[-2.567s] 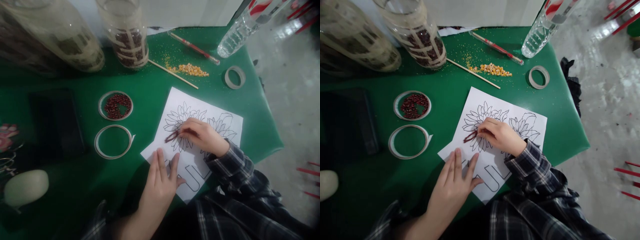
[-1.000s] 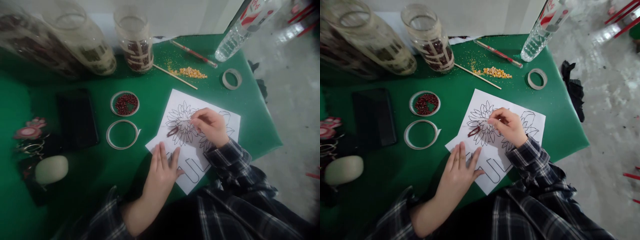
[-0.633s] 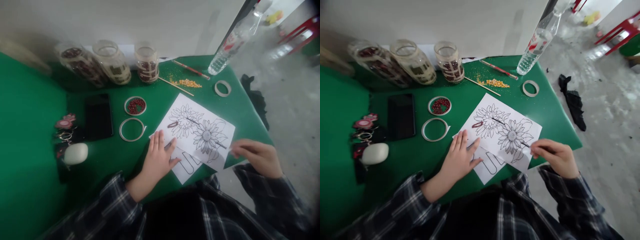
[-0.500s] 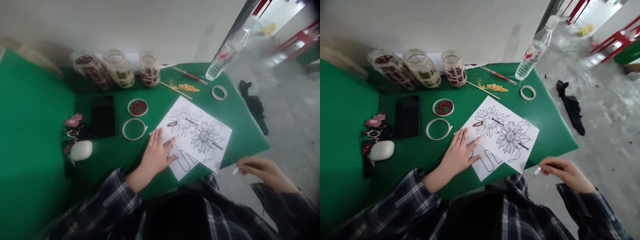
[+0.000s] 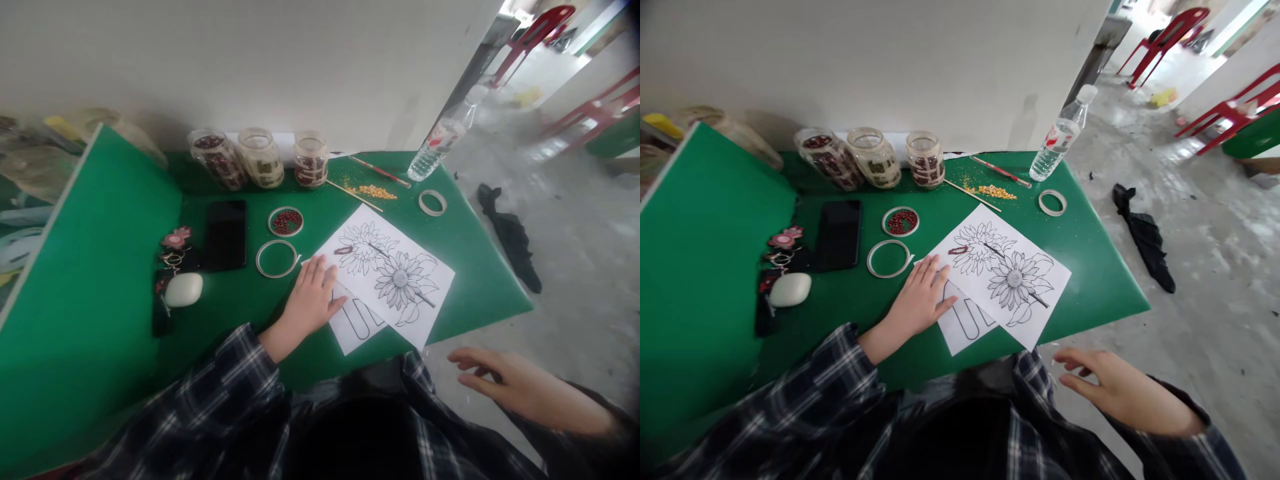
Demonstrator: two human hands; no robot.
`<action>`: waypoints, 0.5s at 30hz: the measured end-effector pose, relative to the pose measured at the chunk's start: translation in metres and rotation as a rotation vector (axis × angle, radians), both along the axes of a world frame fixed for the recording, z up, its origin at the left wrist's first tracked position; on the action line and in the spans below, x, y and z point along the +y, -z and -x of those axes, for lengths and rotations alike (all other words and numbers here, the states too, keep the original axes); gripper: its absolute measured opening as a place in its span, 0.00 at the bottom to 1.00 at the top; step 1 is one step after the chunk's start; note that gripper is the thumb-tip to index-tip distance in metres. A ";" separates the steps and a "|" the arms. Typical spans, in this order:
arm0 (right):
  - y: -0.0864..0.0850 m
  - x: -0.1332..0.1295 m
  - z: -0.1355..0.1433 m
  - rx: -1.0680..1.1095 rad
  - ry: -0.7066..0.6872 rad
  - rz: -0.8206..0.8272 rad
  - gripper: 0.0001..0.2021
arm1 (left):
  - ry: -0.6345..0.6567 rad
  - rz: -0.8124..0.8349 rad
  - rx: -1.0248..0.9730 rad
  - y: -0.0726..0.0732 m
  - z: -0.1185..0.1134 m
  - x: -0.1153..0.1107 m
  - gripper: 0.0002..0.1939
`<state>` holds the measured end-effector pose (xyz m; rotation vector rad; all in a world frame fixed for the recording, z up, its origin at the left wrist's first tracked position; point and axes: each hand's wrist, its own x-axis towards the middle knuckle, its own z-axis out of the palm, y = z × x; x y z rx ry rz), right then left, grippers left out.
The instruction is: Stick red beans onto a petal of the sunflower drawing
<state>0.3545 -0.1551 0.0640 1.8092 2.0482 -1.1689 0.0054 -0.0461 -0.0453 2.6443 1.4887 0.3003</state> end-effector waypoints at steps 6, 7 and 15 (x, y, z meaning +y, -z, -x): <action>-0.018 0.092 0.094 0.145 -0.321 -0.626 0.10 | -0.029 -0.017 0.023 -0.002 -0.001 0.001 0.34; -0.005 0.108 0.106 0.152 -0.360 -0.693 0.10 | -0.037 -0.013 0.026 -0.002 -0.001 0.001 0.35; 0.086 0.174 0.141 0.347 -0.522 -1.020 0.06 | -0.064 -0.014 -0.011 -0.006 -0.003 0.008 0.32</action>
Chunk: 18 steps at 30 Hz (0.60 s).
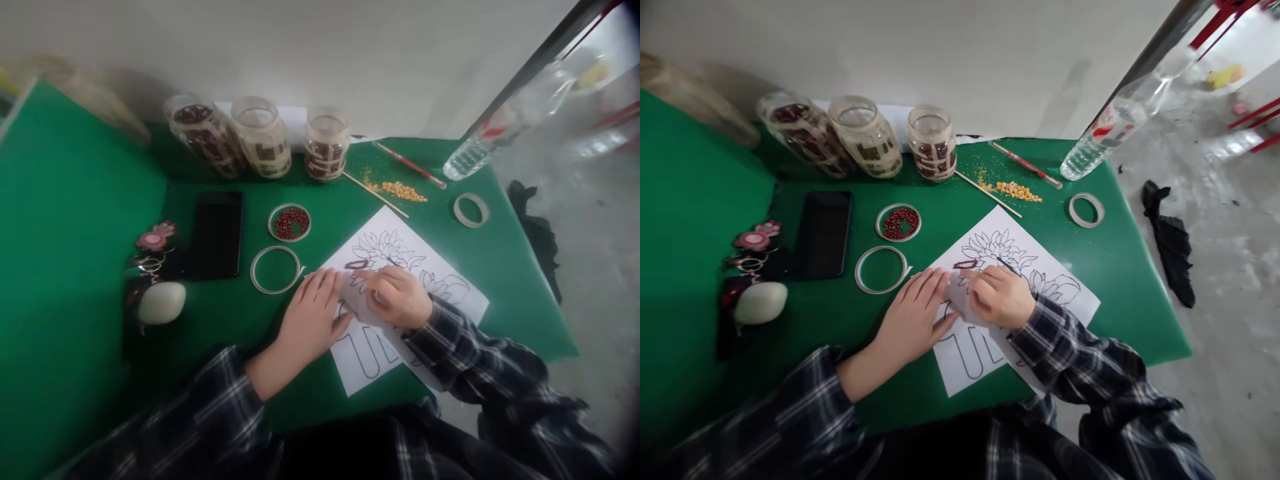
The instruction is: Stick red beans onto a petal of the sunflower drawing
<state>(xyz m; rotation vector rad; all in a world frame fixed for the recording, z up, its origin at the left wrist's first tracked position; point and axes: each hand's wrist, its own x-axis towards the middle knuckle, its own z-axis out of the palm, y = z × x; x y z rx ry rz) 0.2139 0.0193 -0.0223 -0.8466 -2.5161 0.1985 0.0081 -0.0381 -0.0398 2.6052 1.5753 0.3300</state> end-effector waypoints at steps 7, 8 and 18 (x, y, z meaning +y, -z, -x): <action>0.006 0.007 -0.002 -0.027 -0.084 0.100 0.06 | -0.006 -0.019 -0.014 -0.004 0.001 0.004 0.30; 0.005 0.009 -0.001 -0.020 -0.086 0.115 0.06 | -0.006 -0.018 -0.015 -0.004 0.001 0.005 0.30; 0.002 0.009 -0.002 0.208 -0.024 0.313 0.11 | -0.033 0.027 -0.065 -0.006 0.000 0.006 0.30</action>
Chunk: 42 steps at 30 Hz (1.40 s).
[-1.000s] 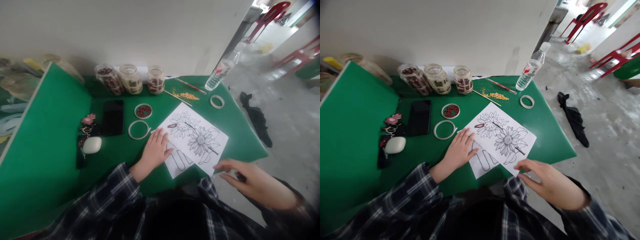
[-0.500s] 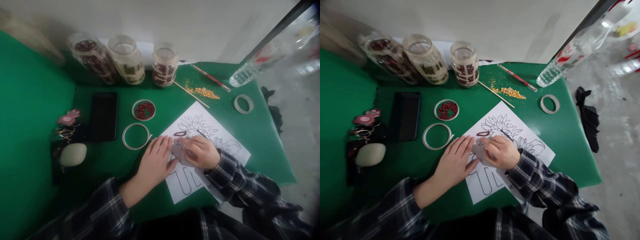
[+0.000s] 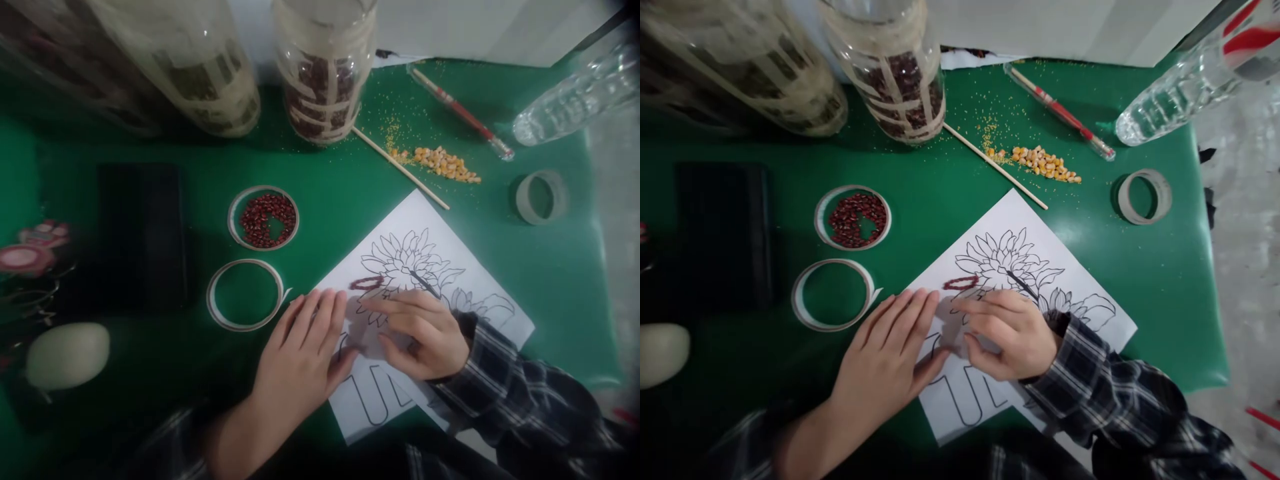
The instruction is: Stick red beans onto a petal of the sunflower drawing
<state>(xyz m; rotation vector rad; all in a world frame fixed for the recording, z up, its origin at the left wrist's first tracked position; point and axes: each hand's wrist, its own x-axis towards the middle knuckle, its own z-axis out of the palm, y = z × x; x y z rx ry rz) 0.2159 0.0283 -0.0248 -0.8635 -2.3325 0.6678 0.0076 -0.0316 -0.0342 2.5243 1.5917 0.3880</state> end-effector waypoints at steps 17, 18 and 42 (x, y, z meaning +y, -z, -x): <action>-0.002 0.001 -0.001 -0.008 0.020 -0.043 0.10 | -0.013 0.019 0.000 -0.001 0.000 0.000 0.31; -0.002 0.001 -0.001 -0.027 0.020 -0.032 0.10 | -0.013 0.020 -0.002 -0.001 0.000 0.000 0.31; -0.003 0.001 0.003 -0.122 0.021 0.057 0.08 | -0.010 0.017 -0.004 -0.001 0.000 0.000 0.29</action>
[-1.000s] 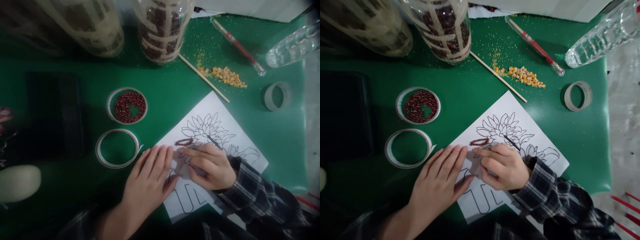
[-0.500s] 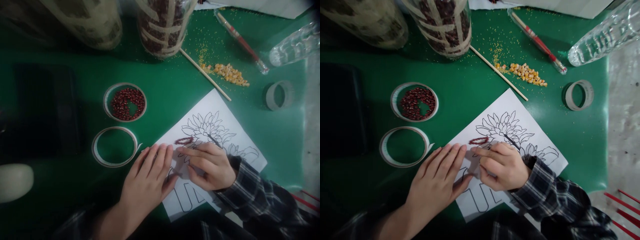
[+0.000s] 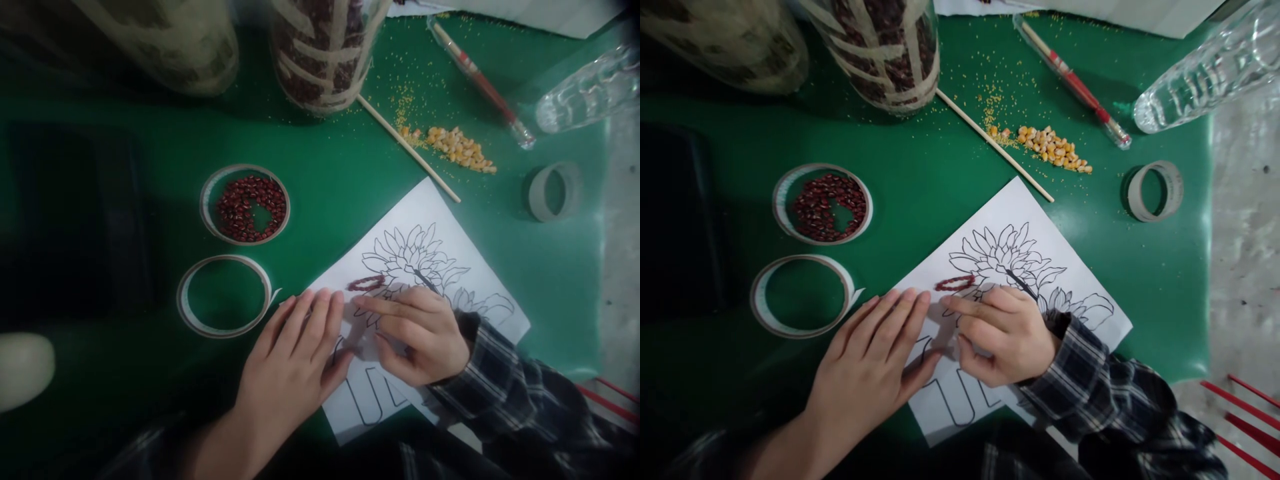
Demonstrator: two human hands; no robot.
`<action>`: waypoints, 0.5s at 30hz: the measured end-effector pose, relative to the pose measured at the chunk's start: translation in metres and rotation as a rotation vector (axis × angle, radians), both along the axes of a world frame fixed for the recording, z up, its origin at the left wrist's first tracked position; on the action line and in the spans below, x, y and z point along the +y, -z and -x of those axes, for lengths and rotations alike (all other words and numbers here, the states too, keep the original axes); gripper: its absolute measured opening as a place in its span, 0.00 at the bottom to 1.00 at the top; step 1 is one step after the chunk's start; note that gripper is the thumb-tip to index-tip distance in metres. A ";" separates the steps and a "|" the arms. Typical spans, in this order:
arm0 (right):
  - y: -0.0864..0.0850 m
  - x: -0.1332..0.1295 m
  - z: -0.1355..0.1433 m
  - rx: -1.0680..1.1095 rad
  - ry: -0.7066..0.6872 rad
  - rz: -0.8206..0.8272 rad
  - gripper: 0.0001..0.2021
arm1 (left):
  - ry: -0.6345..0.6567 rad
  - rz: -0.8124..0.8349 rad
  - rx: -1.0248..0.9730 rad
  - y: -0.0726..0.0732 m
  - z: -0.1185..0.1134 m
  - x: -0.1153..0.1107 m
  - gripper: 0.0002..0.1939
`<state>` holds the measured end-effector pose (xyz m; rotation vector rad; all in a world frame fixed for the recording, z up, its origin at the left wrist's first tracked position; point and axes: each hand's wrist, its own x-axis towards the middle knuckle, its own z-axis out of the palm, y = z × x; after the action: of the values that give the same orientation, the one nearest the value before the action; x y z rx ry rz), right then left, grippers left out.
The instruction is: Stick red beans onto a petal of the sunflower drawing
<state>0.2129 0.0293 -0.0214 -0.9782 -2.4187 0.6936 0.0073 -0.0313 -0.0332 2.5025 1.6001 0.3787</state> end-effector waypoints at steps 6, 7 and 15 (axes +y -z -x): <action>0.000 0.000 -0.003 0.091 0.027 -0.015 0.12 | 0.002 0.007 0.008 -0.001 0.000 0.000 0.30; 0.000 0.000 -0.003 0.073 0.019 -0.010 0.12 | 0.005 0.001 0.008 -0.002 0.000 0.000 0.30; 0.001 0.000 -0.001 -0.010 -0.012 -0.013 0.08 | -0.001 0.003 0.026 -0.002 0.000 0.000 0.29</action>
<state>0.2137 0.0291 -0.0222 -0.9654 -2.4369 0.6781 0.0078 -0.0318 -0.0316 2.5149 1.6096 0.3444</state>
